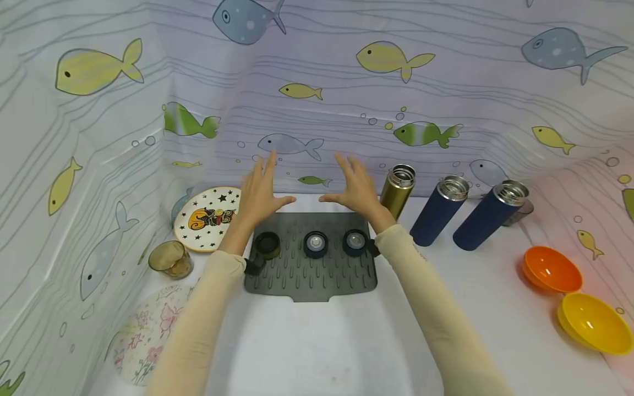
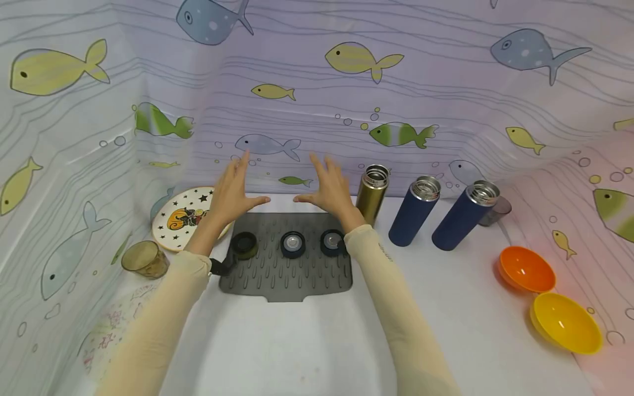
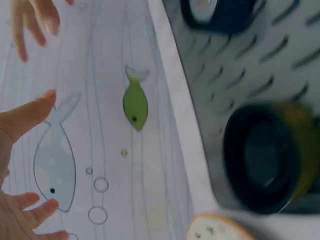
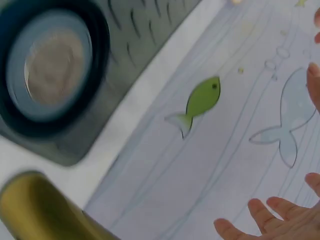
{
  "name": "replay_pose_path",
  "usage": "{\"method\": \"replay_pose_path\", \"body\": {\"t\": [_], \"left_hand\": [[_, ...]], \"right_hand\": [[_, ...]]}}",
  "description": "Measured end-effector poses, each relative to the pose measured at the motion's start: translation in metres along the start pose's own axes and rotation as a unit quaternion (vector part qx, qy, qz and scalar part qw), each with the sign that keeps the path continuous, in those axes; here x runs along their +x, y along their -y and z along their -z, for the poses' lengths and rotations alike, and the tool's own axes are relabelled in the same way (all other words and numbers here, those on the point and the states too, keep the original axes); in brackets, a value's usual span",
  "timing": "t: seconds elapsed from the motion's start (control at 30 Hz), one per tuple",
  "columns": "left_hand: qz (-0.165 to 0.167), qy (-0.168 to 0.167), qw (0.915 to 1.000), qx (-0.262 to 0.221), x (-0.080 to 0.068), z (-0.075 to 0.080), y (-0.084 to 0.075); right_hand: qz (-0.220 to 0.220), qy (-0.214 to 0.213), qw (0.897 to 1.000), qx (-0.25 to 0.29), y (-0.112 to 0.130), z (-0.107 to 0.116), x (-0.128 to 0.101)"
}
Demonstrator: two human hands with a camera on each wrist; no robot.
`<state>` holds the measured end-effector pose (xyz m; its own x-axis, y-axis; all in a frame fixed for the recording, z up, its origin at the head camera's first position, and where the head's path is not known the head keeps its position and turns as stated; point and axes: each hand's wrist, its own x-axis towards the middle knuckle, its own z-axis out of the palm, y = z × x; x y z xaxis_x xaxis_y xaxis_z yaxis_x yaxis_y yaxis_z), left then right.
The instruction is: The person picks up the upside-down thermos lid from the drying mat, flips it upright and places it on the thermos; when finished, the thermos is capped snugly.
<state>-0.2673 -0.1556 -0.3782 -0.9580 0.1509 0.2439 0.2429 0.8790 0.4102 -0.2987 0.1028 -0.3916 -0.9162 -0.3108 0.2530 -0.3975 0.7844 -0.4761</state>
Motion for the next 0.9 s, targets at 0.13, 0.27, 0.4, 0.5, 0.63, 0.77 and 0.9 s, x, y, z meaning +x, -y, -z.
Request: {"method": "replay_pose_path", "body": {"t": [0.13,0.27,0.4,0.5,0.63,0.77,0.9], "left_hand": [[-0.019,-0.033,0.9970,-0.067,-0.021,-0.008,-0.003],[-0.023,-0.039,0.9910,-0.126,-0.041,-0.019,0.002],[-0.021,-0.026,0.9802,-0.195,-0.061,-0.030,0.011],[-0.010,-0.011,0.9729,-0.231,-0.075,-0.038,0.019],[0.016,0.003,0.9689,-0.247,-0.090,-0.049,0.031],[0.036,0.015,0.9683,-0.247,-0.100,-0.056,0.039],[0.052,0.024,0.9698,-0.237,-0.106,-0.064,0.047]], "right_hand": [[0.013,-0.002,0.998,0.060,0.001,-0.010,-0.012],[0.013,0.007,0.994,0.111,0.004,-0.016,-0.025],[0.000,0.015,0.987,0.157,0.008,-0.021,-0.040],[-0.016,0.021,0.982,0.186,0.010,-0.024,-0.050],[-0.030,0.028,0.976,0.214,0.012,-0.029,-0.061],[-0.030,0.043,0.969,0.240,0.014,-0.036,-0.068],[-0.022,0.057,0.965,0.256,0.018,-0.041,-0.075]]}}
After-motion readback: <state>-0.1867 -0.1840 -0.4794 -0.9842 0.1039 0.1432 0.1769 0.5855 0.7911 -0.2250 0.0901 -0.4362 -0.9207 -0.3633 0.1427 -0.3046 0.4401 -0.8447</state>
